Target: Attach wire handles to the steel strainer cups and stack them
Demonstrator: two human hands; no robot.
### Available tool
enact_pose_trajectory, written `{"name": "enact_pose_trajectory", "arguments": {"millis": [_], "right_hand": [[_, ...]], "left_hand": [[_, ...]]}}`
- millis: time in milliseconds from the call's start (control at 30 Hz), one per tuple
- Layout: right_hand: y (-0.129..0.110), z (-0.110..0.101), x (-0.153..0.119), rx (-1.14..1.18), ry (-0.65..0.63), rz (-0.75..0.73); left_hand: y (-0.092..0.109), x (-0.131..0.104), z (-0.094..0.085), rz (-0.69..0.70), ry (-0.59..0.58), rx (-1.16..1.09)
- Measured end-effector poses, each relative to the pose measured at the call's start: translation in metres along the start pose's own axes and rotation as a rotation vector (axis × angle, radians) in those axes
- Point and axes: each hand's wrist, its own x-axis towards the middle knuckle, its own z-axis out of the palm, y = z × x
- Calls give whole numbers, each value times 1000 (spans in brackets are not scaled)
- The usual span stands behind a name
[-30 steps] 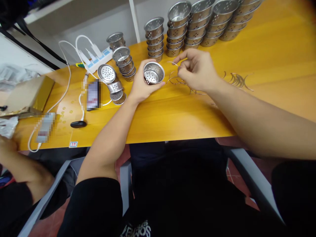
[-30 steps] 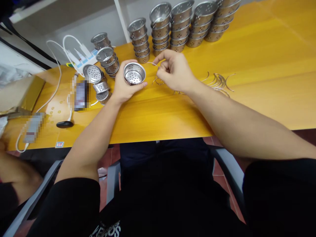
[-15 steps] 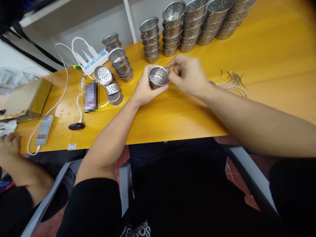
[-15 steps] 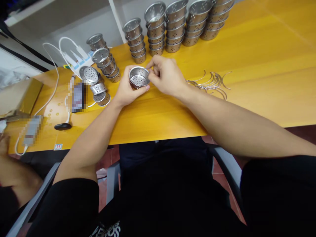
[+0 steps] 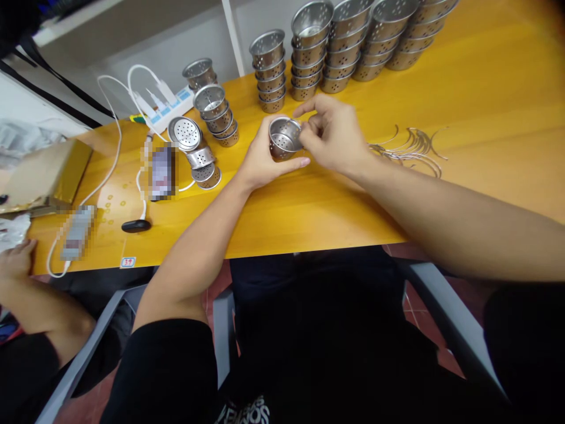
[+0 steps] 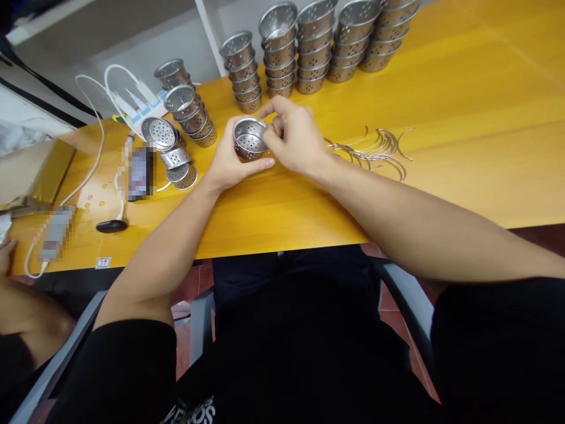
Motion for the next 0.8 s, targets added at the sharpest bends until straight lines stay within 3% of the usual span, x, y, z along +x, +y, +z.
{"name": "enact_pose_trajectory", "arguments": {"millis": [233, 467, 800], "right_hand": [[-15, -2, -2, 98, -4, -48], [-13, -19, -2, 306, -241, -123], [19, -2, 11, 419, -140, -181]], "left_hand": [[-1, -2, -4, -12, -5, -29], [1, -4, -14, -29, -53, -70], [-13, -2, -4, 111, -37, -66]]}}
